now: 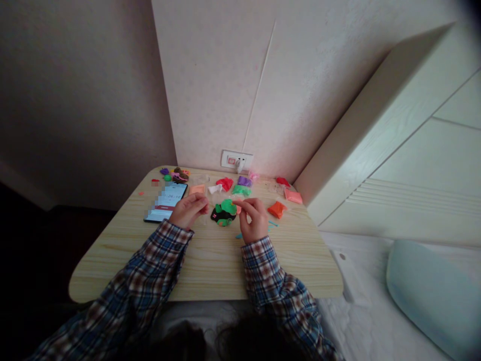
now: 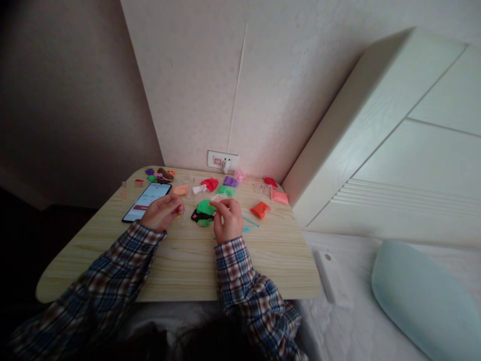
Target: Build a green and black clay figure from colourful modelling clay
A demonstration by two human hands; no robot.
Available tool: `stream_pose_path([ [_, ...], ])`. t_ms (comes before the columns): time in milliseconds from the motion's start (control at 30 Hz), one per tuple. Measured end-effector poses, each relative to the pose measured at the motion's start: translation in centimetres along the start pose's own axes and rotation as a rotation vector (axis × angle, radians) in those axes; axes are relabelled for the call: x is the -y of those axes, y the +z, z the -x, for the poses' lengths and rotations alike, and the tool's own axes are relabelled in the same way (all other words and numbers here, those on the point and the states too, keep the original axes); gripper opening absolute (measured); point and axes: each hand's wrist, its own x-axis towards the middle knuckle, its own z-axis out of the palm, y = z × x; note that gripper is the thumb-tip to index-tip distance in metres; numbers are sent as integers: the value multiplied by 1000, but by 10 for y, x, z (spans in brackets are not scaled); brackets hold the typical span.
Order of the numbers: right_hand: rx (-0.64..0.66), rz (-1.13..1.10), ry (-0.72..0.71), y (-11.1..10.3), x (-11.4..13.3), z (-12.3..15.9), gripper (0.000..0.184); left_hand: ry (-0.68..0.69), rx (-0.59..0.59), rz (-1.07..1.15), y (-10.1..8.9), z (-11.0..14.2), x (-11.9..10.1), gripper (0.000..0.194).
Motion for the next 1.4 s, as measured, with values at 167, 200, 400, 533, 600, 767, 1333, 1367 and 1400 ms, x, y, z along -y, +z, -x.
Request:
stream_pose_path([
  [167,12,2,105,2,-5,1,29,-5,-1,5,-2,-1,2,35],
  [200,25,11,133,3,-9,2,29,-5,3,4,-2,-1,2,34],
  [400,167,21,239,16,-34,12,30,1,22,-7,-2,0,3,33],
  [533,150,1,251,23,-36,14,19,9,22,-8,-1,0,2,32],
  [600,137,5,274,26,-35,13,18,11,37,-13,-1,0,3,30],
  [767,151,18,335,34,-31,10,25,9,41,-12,-3,-1,4,31],
  [1333,194,-1,373,34,-19,3,25,1,32,-14,0,0,1,36],
  [1367,193,-8,384,34,-20,3,25,1,31,-12,0,0,1,36],
  [1400,187,-17,394,34,-20,3,25,-1,29,-10,0,0,0,37],
])
